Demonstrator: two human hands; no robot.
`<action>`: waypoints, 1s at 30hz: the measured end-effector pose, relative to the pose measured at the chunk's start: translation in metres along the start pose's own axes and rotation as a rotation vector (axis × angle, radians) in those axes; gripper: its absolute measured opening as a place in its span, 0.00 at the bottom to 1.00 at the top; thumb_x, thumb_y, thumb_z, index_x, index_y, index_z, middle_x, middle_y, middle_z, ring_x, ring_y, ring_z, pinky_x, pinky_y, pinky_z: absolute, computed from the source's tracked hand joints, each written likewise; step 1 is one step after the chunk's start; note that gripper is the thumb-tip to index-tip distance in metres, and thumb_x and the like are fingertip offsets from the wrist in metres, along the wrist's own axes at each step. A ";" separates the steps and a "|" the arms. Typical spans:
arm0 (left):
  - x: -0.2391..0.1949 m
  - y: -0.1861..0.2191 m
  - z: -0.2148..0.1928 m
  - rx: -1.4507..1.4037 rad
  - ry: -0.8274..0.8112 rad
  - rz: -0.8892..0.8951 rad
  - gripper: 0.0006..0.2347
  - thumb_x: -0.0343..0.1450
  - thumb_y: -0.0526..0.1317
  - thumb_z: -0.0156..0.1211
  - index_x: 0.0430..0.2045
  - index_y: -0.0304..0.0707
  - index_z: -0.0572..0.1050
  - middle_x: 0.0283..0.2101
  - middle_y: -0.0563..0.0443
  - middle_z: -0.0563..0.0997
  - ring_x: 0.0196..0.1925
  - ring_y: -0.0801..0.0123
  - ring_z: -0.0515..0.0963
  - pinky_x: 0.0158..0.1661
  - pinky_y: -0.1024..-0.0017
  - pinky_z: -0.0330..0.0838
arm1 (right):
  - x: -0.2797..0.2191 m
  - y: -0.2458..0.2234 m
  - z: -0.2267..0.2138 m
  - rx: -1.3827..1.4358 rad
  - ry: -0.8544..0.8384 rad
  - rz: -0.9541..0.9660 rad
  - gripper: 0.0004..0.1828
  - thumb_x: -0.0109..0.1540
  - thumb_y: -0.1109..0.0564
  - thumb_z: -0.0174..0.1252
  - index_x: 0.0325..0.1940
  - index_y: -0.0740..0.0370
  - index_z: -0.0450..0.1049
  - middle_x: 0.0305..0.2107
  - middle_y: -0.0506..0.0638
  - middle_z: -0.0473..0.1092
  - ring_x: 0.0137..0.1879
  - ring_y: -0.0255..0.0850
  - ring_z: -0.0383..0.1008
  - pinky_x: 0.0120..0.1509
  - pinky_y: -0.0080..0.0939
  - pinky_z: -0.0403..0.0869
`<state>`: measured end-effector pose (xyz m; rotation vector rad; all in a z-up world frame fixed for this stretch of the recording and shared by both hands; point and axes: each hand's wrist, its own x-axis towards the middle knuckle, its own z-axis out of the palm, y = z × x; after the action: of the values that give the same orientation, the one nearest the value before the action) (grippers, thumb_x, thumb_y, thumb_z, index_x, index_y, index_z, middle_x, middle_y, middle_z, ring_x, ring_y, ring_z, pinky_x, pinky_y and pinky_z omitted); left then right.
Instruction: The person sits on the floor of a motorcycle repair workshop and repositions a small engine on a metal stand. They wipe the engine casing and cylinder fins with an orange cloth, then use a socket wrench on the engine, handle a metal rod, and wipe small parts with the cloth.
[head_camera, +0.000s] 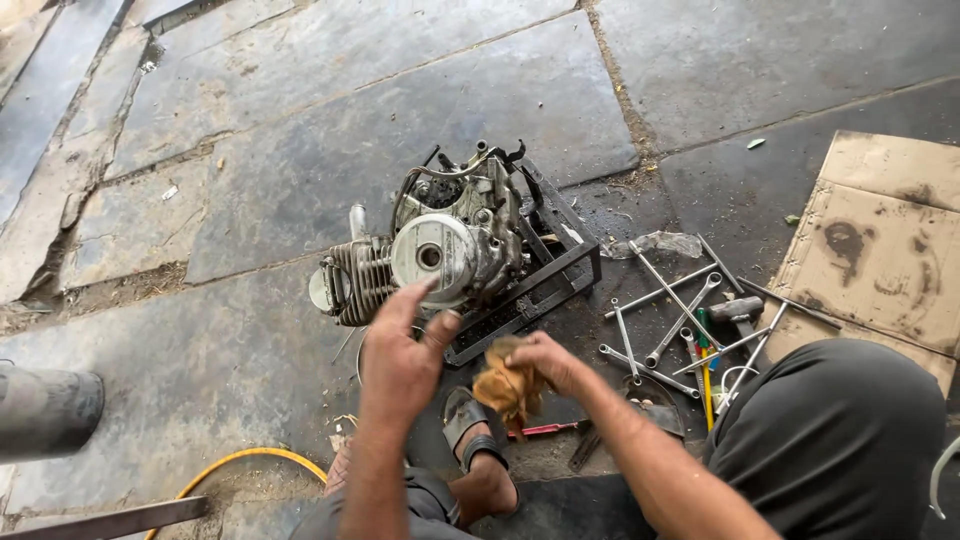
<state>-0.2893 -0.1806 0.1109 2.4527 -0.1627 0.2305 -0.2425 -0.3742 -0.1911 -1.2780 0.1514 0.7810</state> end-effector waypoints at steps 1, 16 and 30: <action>-0.013 0.010 0.015 -0.001 0.003 -0.005 0.36 0.69 0.69 0.45 0.61 0.40 0.74 0.63 0.35 0.77 0.66 0.47 0.74 0.61 0.51 0.69 | -0.032 -0.034 0.009 -0.004 -0.003 0.004 0.32 0.49 0.50 0.72 0.52 0.72 0.77 0.41 0.58 0.77 0.45 0.44 0.80 0.50 0.47 0.81; -0.139 0.007 0.196 -0.773 -0.089 -0.454 0.21 0.75 0.54 0.54 0.54 0.38 0.72 0.50 0.44 0.82 0.53 0.56 0.81 0.53 0.57 0.80 | -0.107 -0.032 0.030 0.502 0.257 -0.033 0.49 0.63 0.19 0.36 0.71 0.58 0.63 0.50 0.56 0.70 0.48 0.42 0.75 0.49 0.47 0.83; -0.117 -0.074 0.216 -1.343 0.406 -0.949 0.14 0.77 0.47 0.44 0.50 0.41 0.73 0.44 0.46 0.79 0.43 0.63 0.82 0.42 0.64 0.81 | -0.153 -0.048 0.082 -0.391 0.008 -0.296 0.33 0.63 0.40 0.47 0.71 0.49 0.66 0.71 0.55 0.59 0.71 0.48 0.64 0.71 0.59 0.73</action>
<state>-0.3639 -0.2527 -0.1237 0.9260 0.7644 0.1093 -0.3524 -0.3713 -0.0478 -1.6277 -0.1909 0.5642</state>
